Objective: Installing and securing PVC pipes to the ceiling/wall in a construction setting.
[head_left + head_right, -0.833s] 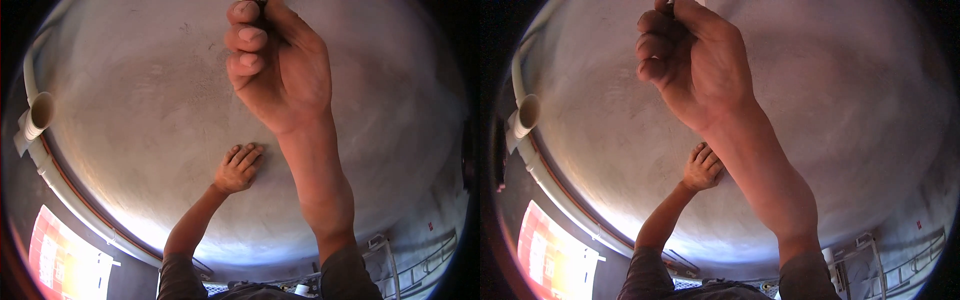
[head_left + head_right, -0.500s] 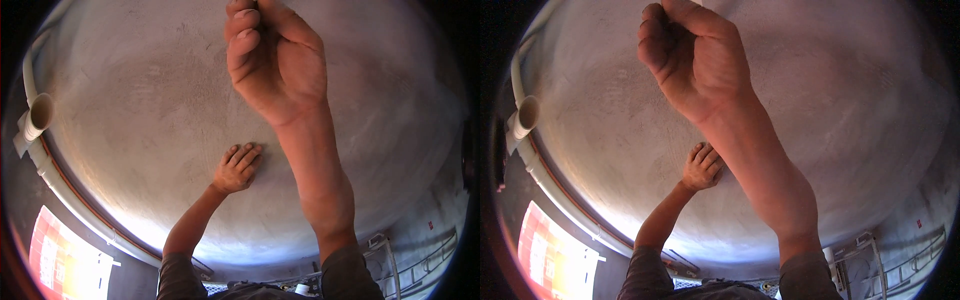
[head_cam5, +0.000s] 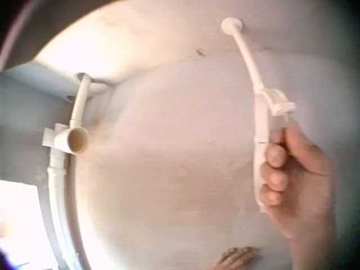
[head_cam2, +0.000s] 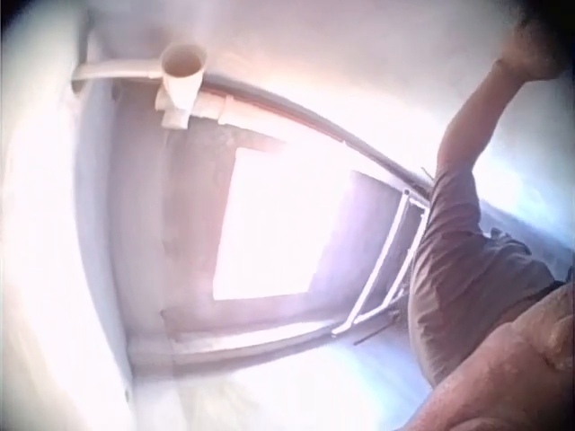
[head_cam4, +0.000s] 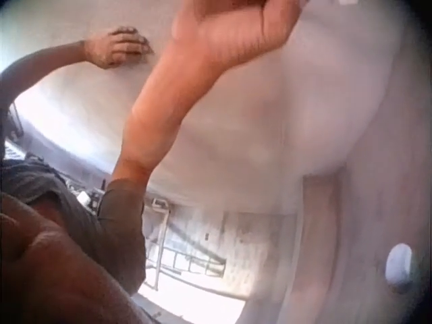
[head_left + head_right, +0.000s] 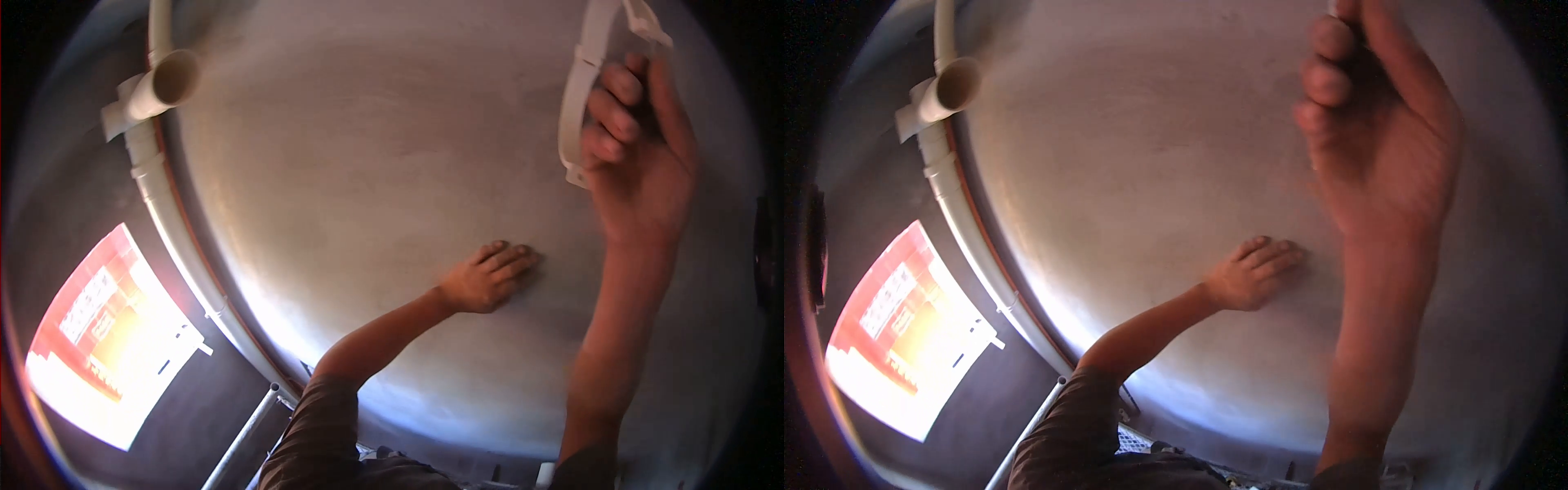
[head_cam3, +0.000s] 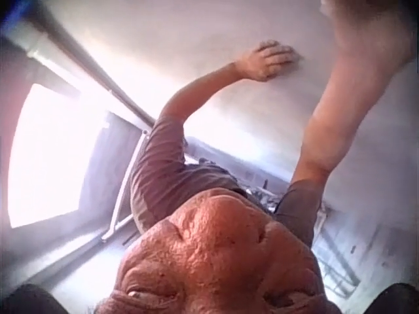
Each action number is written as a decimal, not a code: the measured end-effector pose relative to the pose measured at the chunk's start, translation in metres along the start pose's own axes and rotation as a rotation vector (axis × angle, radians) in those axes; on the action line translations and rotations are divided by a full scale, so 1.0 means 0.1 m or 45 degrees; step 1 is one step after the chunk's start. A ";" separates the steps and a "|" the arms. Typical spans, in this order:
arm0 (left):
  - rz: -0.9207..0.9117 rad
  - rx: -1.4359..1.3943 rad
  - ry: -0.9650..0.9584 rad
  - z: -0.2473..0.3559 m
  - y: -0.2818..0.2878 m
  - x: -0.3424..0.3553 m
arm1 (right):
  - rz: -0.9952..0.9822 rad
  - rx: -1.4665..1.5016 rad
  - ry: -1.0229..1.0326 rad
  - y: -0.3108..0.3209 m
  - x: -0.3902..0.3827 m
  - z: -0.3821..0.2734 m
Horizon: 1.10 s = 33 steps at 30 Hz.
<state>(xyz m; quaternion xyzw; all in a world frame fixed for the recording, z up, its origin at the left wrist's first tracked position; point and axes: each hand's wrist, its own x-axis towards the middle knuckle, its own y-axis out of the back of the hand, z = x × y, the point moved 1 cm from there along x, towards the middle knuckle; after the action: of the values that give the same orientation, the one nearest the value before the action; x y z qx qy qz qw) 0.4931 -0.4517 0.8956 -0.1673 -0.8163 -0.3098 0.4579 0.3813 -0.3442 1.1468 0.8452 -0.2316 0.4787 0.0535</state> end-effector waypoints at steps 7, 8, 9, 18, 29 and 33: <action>0.020 -0.052 -0.036 0.04 0.07 -0.02 | 0.238 -0.424 0.031 -0.15 -0.36 0.16; 0.026 -0.099 -0.041 0.05 0.07 -0.02 | 0.317 -0.706 0.004 -0.15 -0.54 0.16; 0.026 -0.150 -0.048 0.05 0.07 -0.05 | 0.339 -1.211 0.018 -0.22 -0.70 0.19; -0.279 -0.050 0.065 -0.11 -0.13 -0.16 | -0.178 -0.814 0.052 -0.39 -2.32 0.01; 0.280 -0.011 -0.132 0.83 -0.67 0.05 | 0.624 -0.349 0.263 -0.76 -3.82 -0.45; 0.158 -0.335 -0.250 1.44 -1.11 0.06 | 0.894 -0.496 0.437 -0.83 -4.06 -0.38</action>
<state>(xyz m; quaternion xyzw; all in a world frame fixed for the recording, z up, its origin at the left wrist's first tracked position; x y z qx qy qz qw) 0.3355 -0.4408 0.8060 -0.3052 -0.7976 -0.3675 0.3684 0.2120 -0.1202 0.8392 0.5976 -0.5786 0.5487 0.0838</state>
